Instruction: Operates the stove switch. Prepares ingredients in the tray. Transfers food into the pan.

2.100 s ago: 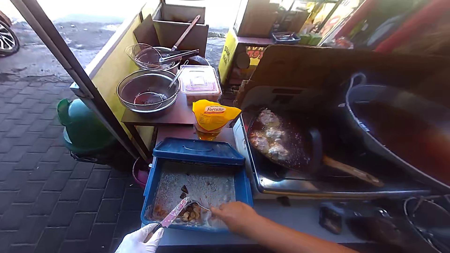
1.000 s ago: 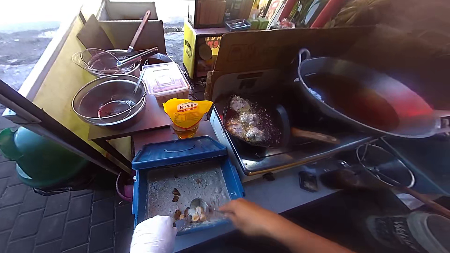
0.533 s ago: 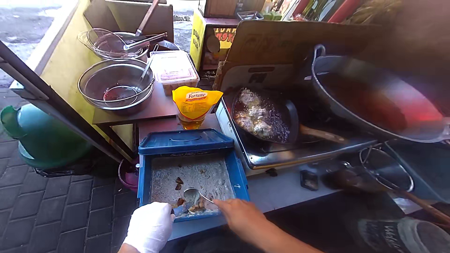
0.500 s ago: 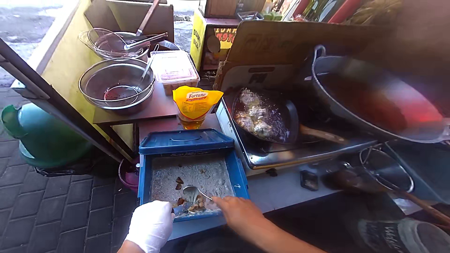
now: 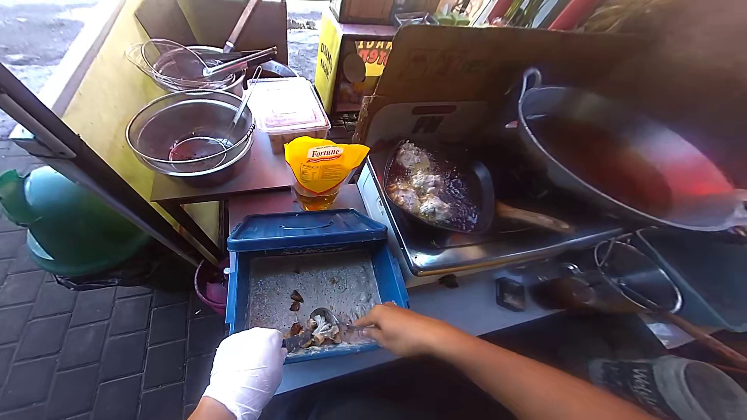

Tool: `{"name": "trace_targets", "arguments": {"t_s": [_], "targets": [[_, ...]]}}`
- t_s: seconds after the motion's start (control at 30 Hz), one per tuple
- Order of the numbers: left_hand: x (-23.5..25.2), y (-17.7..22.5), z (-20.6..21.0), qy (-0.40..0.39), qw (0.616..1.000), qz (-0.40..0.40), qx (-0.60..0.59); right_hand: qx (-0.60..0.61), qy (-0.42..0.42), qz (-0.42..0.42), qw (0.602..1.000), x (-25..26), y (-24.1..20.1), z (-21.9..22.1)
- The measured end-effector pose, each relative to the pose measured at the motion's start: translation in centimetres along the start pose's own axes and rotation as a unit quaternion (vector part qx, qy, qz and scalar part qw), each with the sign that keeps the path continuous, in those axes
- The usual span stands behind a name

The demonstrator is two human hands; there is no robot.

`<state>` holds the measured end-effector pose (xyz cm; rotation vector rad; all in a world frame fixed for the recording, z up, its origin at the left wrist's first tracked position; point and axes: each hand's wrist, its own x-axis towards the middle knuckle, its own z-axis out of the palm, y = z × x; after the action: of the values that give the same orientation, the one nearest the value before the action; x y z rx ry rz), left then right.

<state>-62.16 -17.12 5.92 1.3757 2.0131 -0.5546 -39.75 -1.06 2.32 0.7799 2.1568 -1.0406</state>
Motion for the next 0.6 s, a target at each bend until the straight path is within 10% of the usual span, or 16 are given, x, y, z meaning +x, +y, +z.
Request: {"name": "trace_targets", "arguments": {"t_s": [0.23, 0.6], "targets": [[-3.4, -1.9, -1.6, 0.102, 0.994, -0.015, -0.040, -0.067, 0.205, 0.044, 0.976, -4.4, 0.8, 2.4], [1.3, 2.3, 0.6, 0.009, 0.999, -0.024, -0.036, -0.071, 0.158, 0.067, 0.983, -3.9, 0.6, 6.9]]}}
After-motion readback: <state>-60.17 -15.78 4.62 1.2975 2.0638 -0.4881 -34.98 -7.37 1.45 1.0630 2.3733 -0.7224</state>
